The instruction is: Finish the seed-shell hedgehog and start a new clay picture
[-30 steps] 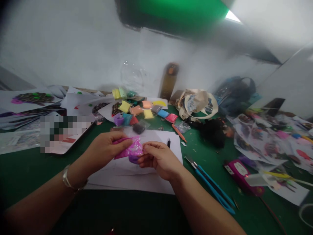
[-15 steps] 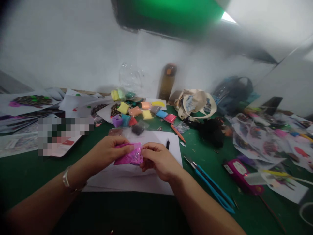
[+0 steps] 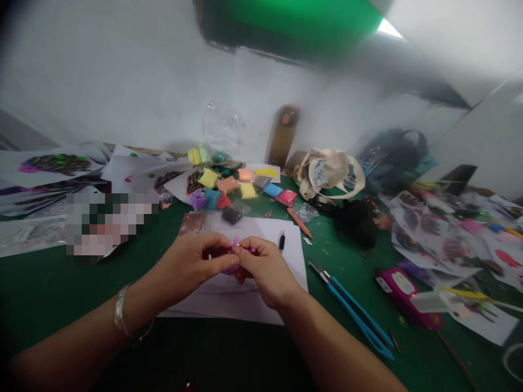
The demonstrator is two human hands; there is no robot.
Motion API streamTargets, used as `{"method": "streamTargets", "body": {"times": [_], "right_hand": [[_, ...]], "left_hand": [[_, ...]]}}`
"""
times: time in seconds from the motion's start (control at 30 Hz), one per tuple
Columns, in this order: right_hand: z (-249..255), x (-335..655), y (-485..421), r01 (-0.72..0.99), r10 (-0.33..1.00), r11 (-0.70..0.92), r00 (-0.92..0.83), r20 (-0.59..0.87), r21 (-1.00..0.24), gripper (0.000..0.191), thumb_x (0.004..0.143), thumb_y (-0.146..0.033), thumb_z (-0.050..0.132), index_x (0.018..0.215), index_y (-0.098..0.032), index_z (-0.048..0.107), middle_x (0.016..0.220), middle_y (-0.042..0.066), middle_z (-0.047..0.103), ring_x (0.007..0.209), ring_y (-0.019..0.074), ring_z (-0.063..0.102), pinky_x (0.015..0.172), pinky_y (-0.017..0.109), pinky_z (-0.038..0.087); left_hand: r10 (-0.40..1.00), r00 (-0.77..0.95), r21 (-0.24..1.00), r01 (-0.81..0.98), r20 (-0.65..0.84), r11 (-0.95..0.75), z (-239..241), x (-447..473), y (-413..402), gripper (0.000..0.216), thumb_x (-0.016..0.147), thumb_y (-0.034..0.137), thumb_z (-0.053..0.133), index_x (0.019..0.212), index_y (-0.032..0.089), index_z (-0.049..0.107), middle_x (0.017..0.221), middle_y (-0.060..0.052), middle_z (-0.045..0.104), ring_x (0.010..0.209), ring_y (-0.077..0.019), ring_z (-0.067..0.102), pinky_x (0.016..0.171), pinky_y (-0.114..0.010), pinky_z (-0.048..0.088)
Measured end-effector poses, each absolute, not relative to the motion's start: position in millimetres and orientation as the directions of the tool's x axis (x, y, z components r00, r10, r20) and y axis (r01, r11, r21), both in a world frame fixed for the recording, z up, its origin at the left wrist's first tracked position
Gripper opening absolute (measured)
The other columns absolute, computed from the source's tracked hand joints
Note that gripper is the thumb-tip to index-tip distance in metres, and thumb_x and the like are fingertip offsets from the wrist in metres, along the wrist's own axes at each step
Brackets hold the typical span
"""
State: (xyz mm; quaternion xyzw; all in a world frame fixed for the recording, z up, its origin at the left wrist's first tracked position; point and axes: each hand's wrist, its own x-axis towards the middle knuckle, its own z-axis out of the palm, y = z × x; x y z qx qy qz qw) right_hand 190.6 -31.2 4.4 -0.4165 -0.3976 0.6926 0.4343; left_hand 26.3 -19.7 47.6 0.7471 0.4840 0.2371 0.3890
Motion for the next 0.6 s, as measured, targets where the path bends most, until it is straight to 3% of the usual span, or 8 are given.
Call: {"method": "streamTargets", "body": {"times": [0.2,0.5,0.6], "right_hand": [[2.5,192.7,-29.7,-0.320,0.930,-0.315,-0.291,-0.223,-0.893,0.026,0.073,-0.038,0.073,0.073,-0.016,0.060,0.060,-0.003,0.058,0.047,0.0079,0.052,0.047,0.022,0.039],[3.4,192.9,-27.8,-0.297,0.935,-0.332,-0.228,-0.271,-0.895,0.020,0.075,-0.032,0.070,0.074,-0.016,0.059,0.060,-0.002,0.061,0.044,0.0077,0.051,0.045,0.020,0.038],[3.0,192.8,-27.4,-0.278,0.936,-0.330,-0.221,-0.274,-0.902,0.016,0.076,-0.029,0.068,0.072,-0.016,0.058,0.057,-0.003,0.059,0.043,0.0082,0.051,0.045,0.021,0.039]], "left_hand": [[0.912,0.396,0.866,0.489,-0.111,-0.107,47.9,26.2,-18.5,0.018,0.080,0.033,0.056,0.076,0.020,0.066,0.071,0.002,0.068,0.066,-0.0150,0.060,0.059,-0.025,0.042],[0.959,0.283,0.864,0.489,-0.025,-0.122,47.9,24.1,-12.8,0.017,0.078,0.030,0.056,0.072,0.018,0.065,0.069,0.002,0.065,0.065,-0.0140,0.057,0.060,-0.024,0.041],[0.939,0.342,0.865,0.482,-0.041,-0.138,50.0,22.7,-12.9,0.021,0.081,0.035,0.055,0.076,0.018,0.067,0.072,0.002,0.067,0.067,-0.0147,0.058,0.061,-0.024,0.042]]}}
